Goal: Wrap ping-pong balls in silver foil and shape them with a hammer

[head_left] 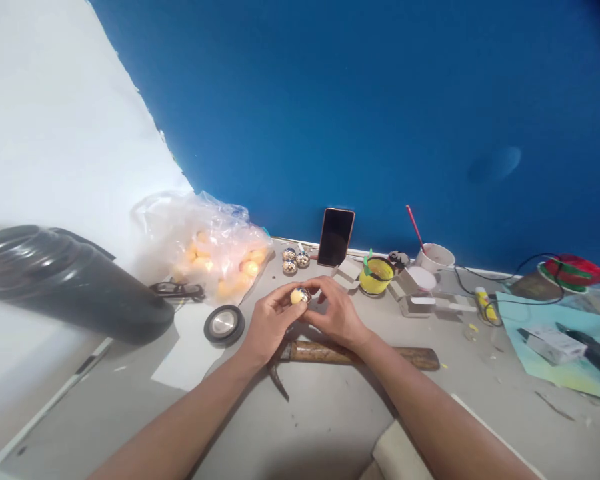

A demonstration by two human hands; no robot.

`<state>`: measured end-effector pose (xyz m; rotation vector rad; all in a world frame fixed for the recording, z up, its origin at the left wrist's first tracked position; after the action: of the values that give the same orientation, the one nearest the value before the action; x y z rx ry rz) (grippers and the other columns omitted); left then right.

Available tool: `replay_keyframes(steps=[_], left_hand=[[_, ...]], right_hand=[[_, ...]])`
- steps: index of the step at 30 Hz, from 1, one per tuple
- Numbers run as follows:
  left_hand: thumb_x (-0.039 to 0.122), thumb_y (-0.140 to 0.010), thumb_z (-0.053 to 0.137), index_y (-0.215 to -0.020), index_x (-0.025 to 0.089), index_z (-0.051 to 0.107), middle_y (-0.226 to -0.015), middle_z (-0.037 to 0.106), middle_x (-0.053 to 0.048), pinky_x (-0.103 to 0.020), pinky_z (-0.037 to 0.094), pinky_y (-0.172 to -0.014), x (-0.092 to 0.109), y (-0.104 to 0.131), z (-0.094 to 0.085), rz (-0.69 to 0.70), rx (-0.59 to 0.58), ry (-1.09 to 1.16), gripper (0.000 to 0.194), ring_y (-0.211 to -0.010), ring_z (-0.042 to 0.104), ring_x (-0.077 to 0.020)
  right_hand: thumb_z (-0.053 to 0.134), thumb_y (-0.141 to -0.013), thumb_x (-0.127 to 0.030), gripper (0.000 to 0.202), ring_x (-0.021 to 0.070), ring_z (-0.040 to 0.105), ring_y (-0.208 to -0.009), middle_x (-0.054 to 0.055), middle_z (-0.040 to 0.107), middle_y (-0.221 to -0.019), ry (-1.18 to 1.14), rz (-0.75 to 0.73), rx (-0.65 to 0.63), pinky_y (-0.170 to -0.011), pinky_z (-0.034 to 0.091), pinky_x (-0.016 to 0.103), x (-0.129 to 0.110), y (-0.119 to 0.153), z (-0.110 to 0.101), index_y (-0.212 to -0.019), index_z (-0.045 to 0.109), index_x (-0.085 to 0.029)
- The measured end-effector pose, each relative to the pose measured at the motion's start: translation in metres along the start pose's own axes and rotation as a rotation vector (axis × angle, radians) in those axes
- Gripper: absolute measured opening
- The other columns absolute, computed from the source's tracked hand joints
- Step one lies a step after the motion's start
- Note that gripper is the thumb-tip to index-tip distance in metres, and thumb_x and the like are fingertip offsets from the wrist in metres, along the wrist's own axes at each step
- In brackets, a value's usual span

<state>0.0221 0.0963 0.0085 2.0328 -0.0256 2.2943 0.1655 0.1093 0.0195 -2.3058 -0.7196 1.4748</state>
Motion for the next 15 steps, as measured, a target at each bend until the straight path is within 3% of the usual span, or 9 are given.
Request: replay_keyframes(steps=[4, 7, 10, 15], left_hand=[[0.034, -0.076, 0.086, -0.114, 0.015, 0.078, -0.105, 0.077, -0.010, -0.035, 0.056, -0.085, -0.001, -0.004, 0.007, -0.044, -0.130, 0.188, 0.044, -0.097, 0.070, -0.0263], [0.032, -0.076, 0.087, -0.115, 0.015, 0.076, -0.104, 0.075, -0.011, -0.035, 0.057, -0.085, 0.001, -0.002, 0.013, -0.084, -0.215, 0.317, 0.044, -0.096, 0.070, -0.0246], [0.028, -0.075, 0.089, -0.117, 0.018, 0.072, -0.103, 0.073, -0.008, -0.032, 0.058, -0.081, -0.001, 0.000, 0.013, -0.109, -0.194, 0.367, 0.046, -0.090, 0.069, -0.0199], [0.023, -0.071, 0.092, -0.102, 0.017, 0.070, -0.091, 0.071, -0.003, -0.024, 0.055, -0.075, -0.009, -0.003, 0.006, -0.101, -0.099, 0.370, 0.038, -0.083, 0.066, -0.0137]], right_hand=[[0.079, -0.085, -0.034, 0.027, 0.0234, 0.063, -0.091, 0.006, 0.072, -0.098, 0.000, -0.052, 0.031, -0.080, 0.050, 0.037, -0.006, -0.001, -0.005, -0.108, 0.069, -0.024], [0.078, -0.084, -0.029, 0.026, 0.0242, 0.063, -0.092, 0.006, 0.072, -0.099, 0.021, -0.081, 0.083, -0.086, 0.051, 0.040, -0.010, 0.000, -0.007, -0.108, 0.069, -0.024], [0.072, -0.085, -0.022, 0.024, 0.0271, 0.063, -0.100, 0.008, 0.072, -0.105, 0.080, -0.123, 0.129, -0.091, 0.050, 0.044, -0.015, 0.001, -0.009, -0.108, 0.069, -0.025], [0.070, -0.085, -0.021, 0.024, 0.0286, 0.061, -0.106, 0.010, 0.070, -0.106, 0.095, -0.151, 0.118, -0.097, 0.048, 0.046, -0.021, 0.001, -0.009, -0.108, 0.069, -0.024]])
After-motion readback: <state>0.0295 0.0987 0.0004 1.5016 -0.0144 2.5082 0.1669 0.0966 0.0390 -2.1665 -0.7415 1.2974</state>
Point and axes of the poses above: each hand's wrist, its own y-axis away from the middle knuckle, its own z-axis out of the palm, x = y × z, the point moved 7 cm from there along -y, towards the middle knuckle
